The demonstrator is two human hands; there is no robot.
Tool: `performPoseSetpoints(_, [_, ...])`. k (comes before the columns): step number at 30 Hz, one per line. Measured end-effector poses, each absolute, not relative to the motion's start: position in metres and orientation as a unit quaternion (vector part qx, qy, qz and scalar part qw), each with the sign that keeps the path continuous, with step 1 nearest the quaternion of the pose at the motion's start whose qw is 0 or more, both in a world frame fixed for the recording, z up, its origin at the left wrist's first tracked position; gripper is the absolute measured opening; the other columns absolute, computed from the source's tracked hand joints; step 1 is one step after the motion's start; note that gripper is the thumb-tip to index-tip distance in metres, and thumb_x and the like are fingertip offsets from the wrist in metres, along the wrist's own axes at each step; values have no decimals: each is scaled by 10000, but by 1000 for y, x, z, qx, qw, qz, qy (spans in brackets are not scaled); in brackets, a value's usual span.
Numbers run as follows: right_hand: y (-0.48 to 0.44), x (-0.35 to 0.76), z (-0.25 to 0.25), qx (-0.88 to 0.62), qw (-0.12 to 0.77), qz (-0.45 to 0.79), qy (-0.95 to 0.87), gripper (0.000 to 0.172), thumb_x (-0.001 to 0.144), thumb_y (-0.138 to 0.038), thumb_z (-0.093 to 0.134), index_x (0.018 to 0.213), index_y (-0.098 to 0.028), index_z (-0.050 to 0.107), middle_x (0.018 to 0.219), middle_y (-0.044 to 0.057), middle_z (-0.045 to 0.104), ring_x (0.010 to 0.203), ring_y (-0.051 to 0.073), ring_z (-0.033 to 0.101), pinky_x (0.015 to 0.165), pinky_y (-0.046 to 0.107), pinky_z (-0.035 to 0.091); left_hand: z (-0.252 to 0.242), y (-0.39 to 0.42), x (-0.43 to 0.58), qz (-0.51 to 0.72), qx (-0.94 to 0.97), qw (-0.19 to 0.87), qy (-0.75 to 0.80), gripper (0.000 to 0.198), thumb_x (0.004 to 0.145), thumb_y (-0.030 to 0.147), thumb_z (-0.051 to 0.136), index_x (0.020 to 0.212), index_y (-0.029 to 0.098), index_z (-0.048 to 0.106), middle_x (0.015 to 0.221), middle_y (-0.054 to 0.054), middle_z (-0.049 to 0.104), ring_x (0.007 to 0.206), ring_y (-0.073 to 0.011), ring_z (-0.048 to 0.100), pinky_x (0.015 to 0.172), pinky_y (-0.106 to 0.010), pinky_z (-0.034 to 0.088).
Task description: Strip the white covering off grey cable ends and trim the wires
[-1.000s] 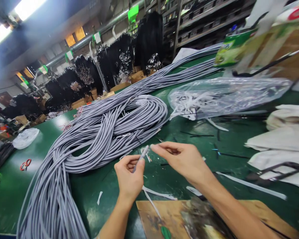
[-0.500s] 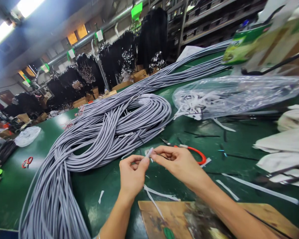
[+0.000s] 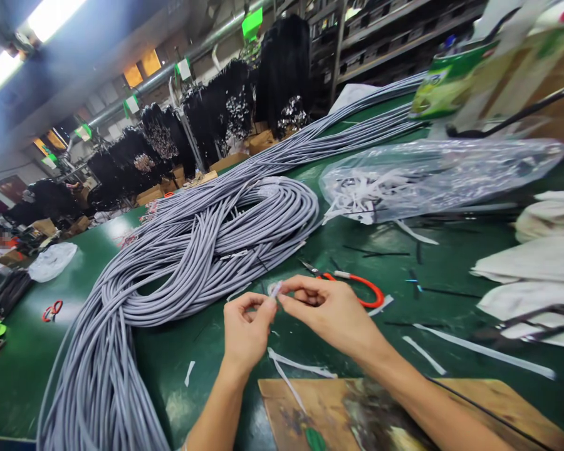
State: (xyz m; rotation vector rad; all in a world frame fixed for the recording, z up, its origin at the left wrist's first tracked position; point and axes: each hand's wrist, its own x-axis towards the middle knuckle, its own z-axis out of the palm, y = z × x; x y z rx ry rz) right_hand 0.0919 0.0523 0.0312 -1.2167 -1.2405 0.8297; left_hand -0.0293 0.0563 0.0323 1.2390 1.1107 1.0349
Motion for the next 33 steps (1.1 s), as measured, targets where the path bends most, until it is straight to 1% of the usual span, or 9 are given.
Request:
performPoseSetpoints(6, [49, 87, 21, -577, 573, 134, -566, 131, 590, -256, 500, 505, -187, 570, 354, -52, 402, 338, 73, 351, 374, 206, 273, 28, 53, -27, 464, 578, 475, 475, 217, 641, 304, 655, 649, 90, 621, 541, 11, 501, 423, -33, 349, 393, -171, 230])
performPoseSetpoints(11, [55, 101, 18, -625, 579, -2, -524, 185, 646, -269, 483, 484, -197, 536, 387, -28, 434, 366, 85, 386, 416, 222, 290, 31, 51, -30, 454, 581, 508, 444, 316, 625, 395, 686, 609, 84, 636, 481, 27, 455, 402, -31, 327, 385, -173, 240])
performPoseSetpoints(13, [58, 111, 22, -649, 600, 43, -466, 190, 652, -299, 493, 499, -193, 532, 413, -21, 444, 386, 89, 385, 422, 229, 288, 33, 51, -32, 444, 577, 542, 419, 398, 614, 478, 690, 607, 84, 633, 448, 48, 396, 379, -21, 282, 368, -171, 201])
performPoseSetpoints(16, [60, 117, 31, -568, 625, 278, -458, 261, 653, -424, 546, 661, -169, 601, 543, -5, 535, 402, 74, 373, 398, 221, 283, 33, 52, -32, 425, 563, 586, 399, 490, 613, 574, 667, 601, 88, 603, 443, 64, 356, 356, -3, 224, 354, -167, 137])
performPoseSetpoints(19, [56, 107, 35, -433, 546, 499, -515, 332, 564, -441, 667, 736, -159, 624, 564, -23, 542, 413, 63, 378, 400, 208, 299, 32, 54, -29, 411, 541, 629, 378, 531, 585, 605, 677, 518, 106, 510, 431, 71, 336, 342, 11, 195, 351, -170, 104])
performPoseSetpoints(22, [54, 97, 35, -357, 524, 588, -501, 287, 528, -388, 728, 658, -159, 615, 554, -24, 547, 486, 84, 476, 477, 212, 377, 32, 55, -29, 406, 505, 676, 351, 552, 550, 598, 708, 466, 133, 421, 398, 87, 288, 330, 15, 169, 345, -174, 84])
performPoseSetpoints(27, [56, 92, 31, -346, 574, 591, -449, 304, 475, -407, 774, 552, -161, 615, 495, -30, 524, 458, 83, 462, 482, 229, 398, 32, 56, -29, 401, 464, 725, 313, 511, 548, 559, 735, 547, 125, 465, 440, 89, 327, 322, 24, 161, 342, -169, 81])
performPoseSetpoints(30, [56, 90, 28, -409, 636, 475, -450, 302, 486, -424, 762, 469, -166, 607, 478, -6, 533, 478, 101, 470, 481, 239, 391, 29, 57, -28, 430, 471, 703, 314, 487, 578, 549, 724, 618, 121, 494, 478, 76, 379, 334, 16, 202, 350, -165, 122])
performPoseSetpoints(33, [52, 86, 23, -472, 657, 327, -488, 253, 596, -384, 696, 470, -177, 622, 460, 5, 535, 451, 95, 421, 443, 236, 340, 24, 57, -27, 465, 505, 644, 338, 481, 604, 558, 702, 683, 124, 509, 502, 70, 403, 370, -7, 277, 376, -166, 195])
